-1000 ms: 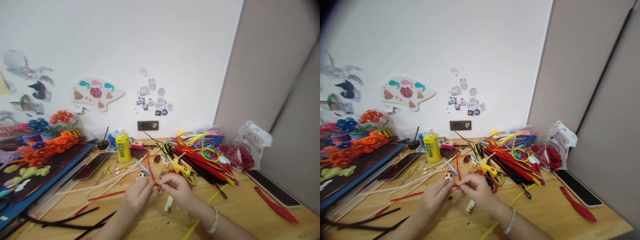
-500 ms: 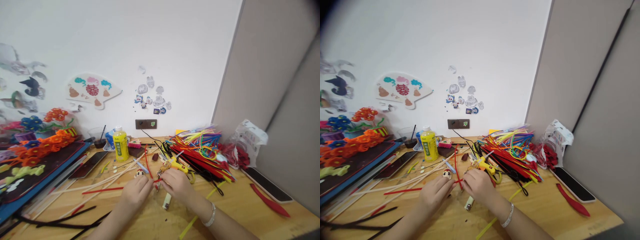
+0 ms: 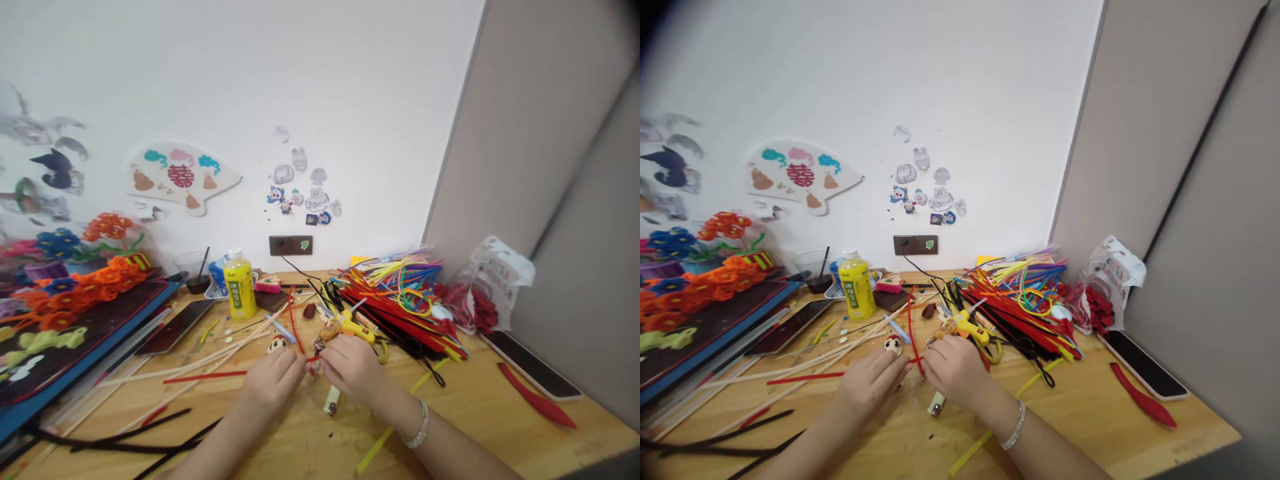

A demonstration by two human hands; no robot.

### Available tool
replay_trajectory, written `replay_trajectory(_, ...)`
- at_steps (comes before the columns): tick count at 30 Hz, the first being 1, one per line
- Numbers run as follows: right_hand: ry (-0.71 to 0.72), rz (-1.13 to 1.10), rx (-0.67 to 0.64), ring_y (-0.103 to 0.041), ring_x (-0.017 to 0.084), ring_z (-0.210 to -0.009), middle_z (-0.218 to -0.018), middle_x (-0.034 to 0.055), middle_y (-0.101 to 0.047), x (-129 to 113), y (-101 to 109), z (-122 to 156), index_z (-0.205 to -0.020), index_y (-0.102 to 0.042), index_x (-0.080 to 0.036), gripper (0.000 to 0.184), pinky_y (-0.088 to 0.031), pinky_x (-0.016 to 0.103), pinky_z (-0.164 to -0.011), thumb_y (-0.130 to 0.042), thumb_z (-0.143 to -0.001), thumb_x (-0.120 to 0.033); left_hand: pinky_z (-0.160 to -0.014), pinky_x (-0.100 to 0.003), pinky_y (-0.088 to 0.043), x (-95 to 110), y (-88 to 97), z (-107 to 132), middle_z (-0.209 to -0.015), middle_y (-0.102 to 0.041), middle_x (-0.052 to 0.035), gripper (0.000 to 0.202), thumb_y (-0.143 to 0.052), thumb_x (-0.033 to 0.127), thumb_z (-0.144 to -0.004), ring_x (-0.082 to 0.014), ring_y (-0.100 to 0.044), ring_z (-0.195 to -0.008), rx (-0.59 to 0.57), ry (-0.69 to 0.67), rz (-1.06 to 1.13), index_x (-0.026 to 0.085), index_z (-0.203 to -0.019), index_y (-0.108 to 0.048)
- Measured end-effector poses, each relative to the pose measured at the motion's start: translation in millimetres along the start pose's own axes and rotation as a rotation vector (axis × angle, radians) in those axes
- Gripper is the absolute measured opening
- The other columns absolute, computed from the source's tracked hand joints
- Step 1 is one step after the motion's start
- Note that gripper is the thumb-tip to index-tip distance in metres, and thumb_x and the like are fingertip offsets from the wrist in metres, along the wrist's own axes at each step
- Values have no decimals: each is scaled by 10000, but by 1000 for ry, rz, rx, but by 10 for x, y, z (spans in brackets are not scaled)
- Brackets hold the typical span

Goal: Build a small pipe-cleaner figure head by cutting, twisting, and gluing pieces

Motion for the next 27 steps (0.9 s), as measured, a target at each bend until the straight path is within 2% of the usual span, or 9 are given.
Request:
replay_trajectory(8, -49, -1, 43, -463, 143, -600, -605, 22, -548, 6, -9, 9, -626, -508, -177, 231, -328, 268, -561, -422, -840, -157, -510, -247, -355, -12, -64, 76, -656, -563, -36, 102, -483, 157, -849, -138, -495, -576, -7, -6, -6, 142, -821, -579)
replay_trajectory(14, -148, -18, 143, -438, 143, -561, -542, 7, -496, 14, -13, 38, -563, -464, -188, 233, -314, 271, -540, -429, -779, -110, -515, -242, -384, 74, 4, 15, -623, -550, -33, 138, -448, 154, -867, -137, -500, -567, 22, -46, 23, 109, -858, -579)
replay_trajectory(17, -175, -231, 109, -459, 137, -579, -576, 10, -515, 45, -1, 22, -603, -491, -182, 201, -342, 254, -551, -429, -789, -138, -515, -235, -380, 61, 56, -23, -621, -549, -25, 128, -456, 165, -865, -130, -503, -564, 61, -15, 39, 132, -835, -575)
replay_trajectory(22, -241, -746, -87, -510, 119, -636, -651, 14, -544, 117, -1, -17, -677, -553, -163, 243, -401, 226, -609, -415, -866, -227, -483, -233, -326, 27, 102, -27, -583, -528, -5, 89, -482, 149, -847, -117, -454, -522, 89, -4, 57, 152, -801, -559)
replay_trajectory(27, -265, -911, -203, -544, 131, -694, -728, 31, -594, 150, -55, 29, -796, -621, -153, 274, -422, 243, -670, -473, -858, -375, -485, -238, -328, 62, 120, -25, -583, -533, -13, 88, -468, 136, -851, -125, -449, -531, 88, -29, 107, 137, -823, -552)
Point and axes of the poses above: each hand's wrist, its own z-axis away from the middle knuckle, its own y-axis out of the back of the hand, x = y × z, the point moved 6 cm from there along -z, towards the middle knuckle
